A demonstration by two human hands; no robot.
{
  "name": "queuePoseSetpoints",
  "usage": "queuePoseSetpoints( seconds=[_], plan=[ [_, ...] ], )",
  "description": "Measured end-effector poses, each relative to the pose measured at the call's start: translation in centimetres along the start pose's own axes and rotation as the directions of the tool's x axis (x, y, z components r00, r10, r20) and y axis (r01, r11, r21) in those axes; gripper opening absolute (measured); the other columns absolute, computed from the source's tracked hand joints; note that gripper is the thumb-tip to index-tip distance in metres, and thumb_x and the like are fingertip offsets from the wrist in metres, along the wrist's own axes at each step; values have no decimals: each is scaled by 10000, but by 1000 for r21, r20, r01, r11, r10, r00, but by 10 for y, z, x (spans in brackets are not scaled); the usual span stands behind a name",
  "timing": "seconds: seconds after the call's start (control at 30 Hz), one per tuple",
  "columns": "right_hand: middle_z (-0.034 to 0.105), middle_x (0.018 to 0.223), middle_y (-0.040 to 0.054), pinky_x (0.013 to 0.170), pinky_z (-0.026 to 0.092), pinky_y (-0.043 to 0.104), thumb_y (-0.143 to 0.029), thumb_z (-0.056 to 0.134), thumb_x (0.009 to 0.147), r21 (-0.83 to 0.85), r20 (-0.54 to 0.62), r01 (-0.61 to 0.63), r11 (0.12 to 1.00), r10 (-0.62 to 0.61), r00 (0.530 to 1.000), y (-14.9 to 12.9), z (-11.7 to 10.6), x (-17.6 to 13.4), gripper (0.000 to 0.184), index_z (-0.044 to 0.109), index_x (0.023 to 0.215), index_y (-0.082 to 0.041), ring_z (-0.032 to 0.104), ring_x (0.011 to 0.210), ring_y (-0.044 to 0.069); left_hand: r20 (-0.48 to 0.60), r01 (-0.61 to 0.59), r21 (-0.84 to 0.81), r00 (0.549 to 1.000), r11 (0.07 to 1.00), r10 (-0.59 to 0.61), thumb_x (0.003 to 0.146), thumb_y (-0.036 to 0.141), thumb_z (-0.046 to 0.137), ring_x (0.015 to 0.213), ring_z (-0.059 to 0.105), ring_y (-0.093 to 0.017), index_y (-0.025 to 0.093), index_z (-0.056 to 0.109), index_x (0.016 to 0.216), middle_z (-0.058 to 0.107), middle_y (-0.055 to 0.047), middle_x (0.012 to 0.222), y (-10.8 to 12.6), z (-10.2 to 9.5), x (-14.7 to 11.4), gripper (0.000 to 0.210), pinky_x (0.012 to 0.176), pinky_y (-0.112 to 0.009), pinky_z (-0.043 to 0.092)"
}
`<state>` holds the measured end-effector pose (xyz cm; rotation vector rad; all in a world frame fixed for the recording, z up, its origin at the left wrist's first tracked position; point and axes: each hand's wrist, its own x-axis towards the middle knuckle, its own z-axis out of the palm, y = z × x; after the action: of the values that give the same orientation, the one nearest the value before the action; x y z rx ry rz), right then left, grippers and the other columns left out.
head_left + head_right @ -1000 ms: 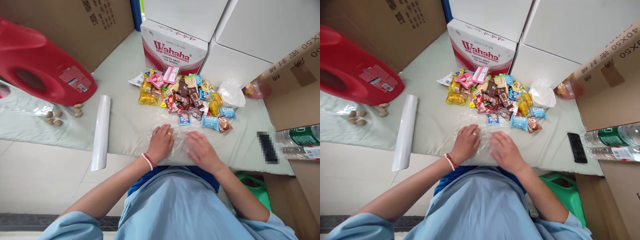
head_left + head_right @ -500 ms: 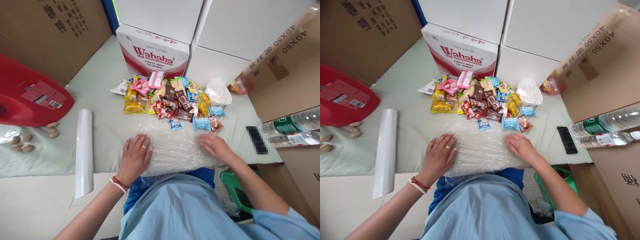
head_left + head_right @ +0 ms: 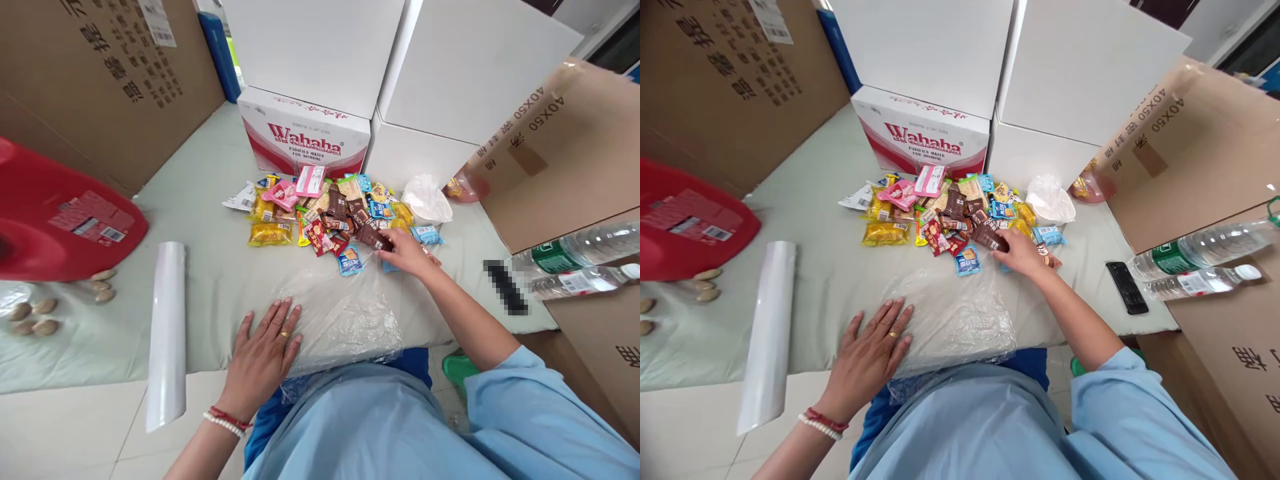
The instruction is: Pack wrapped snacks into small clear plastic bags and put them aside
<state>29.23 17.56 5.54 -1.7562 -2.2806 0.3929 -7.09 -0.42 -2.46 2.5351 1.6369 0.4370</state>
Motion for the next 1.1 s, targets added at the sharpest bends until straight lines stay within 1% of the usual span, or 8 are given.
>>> queuePoseSetpoints(
  seconds=[0.17, 0.43, 0.57, 0.7, 0.8, 0.87, 1.0, 1.1],
  plan=[
    [729, 1169, 110, 964, 520, 418, -433, 659, 913, 113, -109, -222, 969, 234, 966, 1, 3, 42, 445, 658, 1270, -168, 670, 1071, 292, -8, 6, -14, 1000, 1000, -6, 1052, 387, 417, 1507, 450, -334, 275, 404, 1611, 437, -117, 1643, 1, 1, 3, 571, 1261, -607, 183],
    [737, 1215, 146, 866, 542, 404, -408, 727, 830, -94, -24, -247, 964, 246, 969, -25, 12, 60, 521, 630, 1288, -179, 691, 1060, 336, 3, 19, -10, 1000, 1000, -19, 1058, 413, 414, 1506, 450, -327, 281, 442, 1589, 435, -105, 1646, 1, 1, 2, 548, 1265, -597, 186],
    [781, 1036, 105, 650, 511, 304, -429, 616, 852, 302, 143, -296, 906, 264, 954, -9, -16, 22, 360, 708, 1090, -176, 699, 842, 246, 13, 23, -19, 1000, 1000, -23, 1058, 413, 418, 1513, 441, -331, 272, 447, 1586, 432, -110, 1648, 0, 1, 2, 547, 1262, -615, 192],
    [757, 796, 70, 401, 234, 220, -534, 695, 735, 529, 591, -589, 611, 233, 772, 23, -29, -44, 409, 686, 922, -170, 467, 464, 104, -4, 30, -46, 1000, 998, -30, 1052, 408, 415, 1501, 457, -341, 277, 466, 1576, 453, -122, 1636, 1, 1, 3, 542, 1262, -628, 190],
    [704, 718, 34, 397, 135, 216, -609, 789, 639, 438, 685, -709, 553, 306, 662, 45, -25, -90, 486, 636, 813, -182, 368, 440, 71, -21, 24, -66, 999, 998, -25, 1049, 413, 408, 1489, 471, -354, 277, 469, 1574, 460, -128, 1632, 1, 1, 4, 545, 1255, -641, 196],
    [700, 747, 43, 423, 196, 226, -669, 767, 666, 370, 622, -698, 614, 395, 677, 55, -22, -113, 512, 607, 762, -193, 448, 508, 101, -25, 18, -77, 999, 997, -20, 1050, 419, 397, 1485, 474, -363, 275, 454, 1582, 457, -131, 1634, -1, 2, 4, 554, 1249, -655, 197],
    [656, 722, 26, 550, 359, 270, -699, 714, 765, 69, 231, -589, 805, 561, 795, 54, -23, -137, 507, 526, 735, -229, 568, 653, 184, -10, 12, -91, 1000, 996, -13, 1047, 440, 378, 1479, 474, -379, 269, 457, 1576, 474, -134, 1627, -4, 4, 8, 561, 1247, -674, 192],
    [695, 815, 45, 621, 419, 297, -711, 644, 850, 3, 168, -549, 836, 541, 824, 36, -18, -137, 487, 548, 862, -234, 641, 745, 231, -10, 14, -83, 1000, 996, -15, 1049, 443, 359, 1460, 491, -393, 241, 504, 1538, 508, -153, 1601, -4, 5, 13, 549, 1242, -686, 191]
  ],
)
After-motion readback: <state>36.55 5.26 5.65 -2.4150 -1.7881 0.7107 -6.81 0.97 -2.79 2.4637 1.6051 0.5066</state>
